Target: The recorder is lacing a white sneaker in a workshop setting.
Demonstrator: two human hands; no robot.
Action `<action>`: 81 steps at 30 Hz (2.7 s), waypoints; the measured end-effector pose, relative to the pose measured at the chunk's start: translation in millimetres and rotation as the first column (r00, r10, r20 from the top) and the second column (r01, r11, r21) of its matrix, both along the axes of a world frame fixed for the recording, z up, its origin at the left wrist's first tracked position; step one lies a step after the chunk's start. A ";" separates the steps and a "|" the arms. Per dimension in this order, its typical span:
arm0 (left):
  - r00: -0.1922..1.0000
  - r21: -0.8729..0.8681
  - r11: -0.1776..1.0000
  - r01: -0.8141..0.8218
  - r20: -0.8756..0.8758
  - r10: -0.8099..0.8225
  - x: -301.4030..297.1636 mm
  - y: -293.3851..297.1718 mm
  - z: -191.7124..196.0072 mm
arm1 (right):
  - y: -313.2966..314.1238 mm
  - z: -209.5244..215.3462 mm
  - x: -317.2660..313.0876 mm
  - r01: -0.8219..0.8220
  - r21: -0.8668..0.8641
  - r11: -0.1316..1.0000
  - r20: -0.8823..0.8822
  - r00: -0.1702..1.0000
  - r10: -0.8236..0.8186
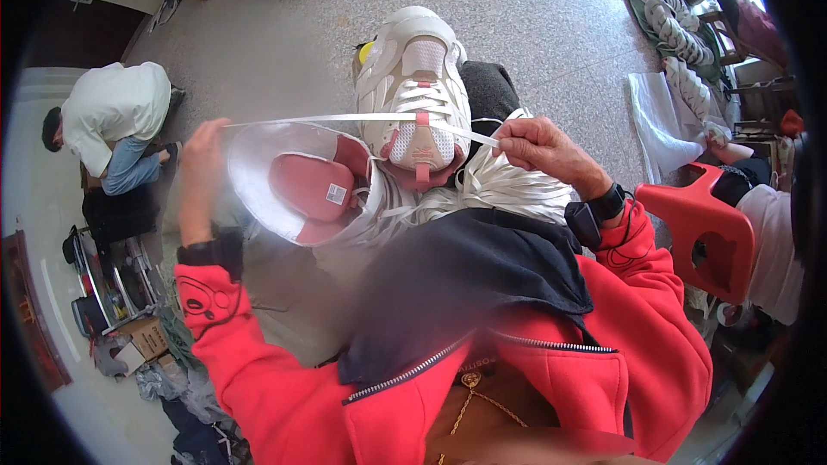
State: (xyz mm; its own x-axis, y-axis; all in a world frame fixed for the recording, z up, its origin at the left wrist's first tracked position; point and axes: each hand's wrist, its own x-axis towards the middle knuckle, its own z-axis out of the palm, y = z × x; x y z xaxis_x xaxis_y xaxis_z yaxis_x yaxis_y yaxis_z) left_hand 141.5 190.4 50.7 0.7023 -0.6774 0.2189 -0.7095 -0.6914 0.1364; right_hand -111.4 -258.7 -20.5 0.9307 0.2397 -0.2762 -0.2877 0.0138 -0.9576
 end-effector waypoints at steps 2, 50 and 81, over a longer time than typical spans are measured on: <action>0.996 -0.008 0.997 -0.081 0.024 0.081 15.3 21.4 9.1 | -7.4 1.7 -7.0 0.001 -0.057 0.998 -0.019 1.000 -0.002; 0.985 0.076 0.983 0.170 0.026 -0.172 -112.1 -191.4 -26.0 | 21.7 -38.8 35.3 0.335 -0.290 0.896 0.655 0.752 -0.070; 0.880 -0.545 0.823 -0.162 -0.457 -0.130 -183.8 -244.3 -96.3 | 29.6 -19.3 47.6 0.423 -0.711 0.562 0.682 0.612 0.402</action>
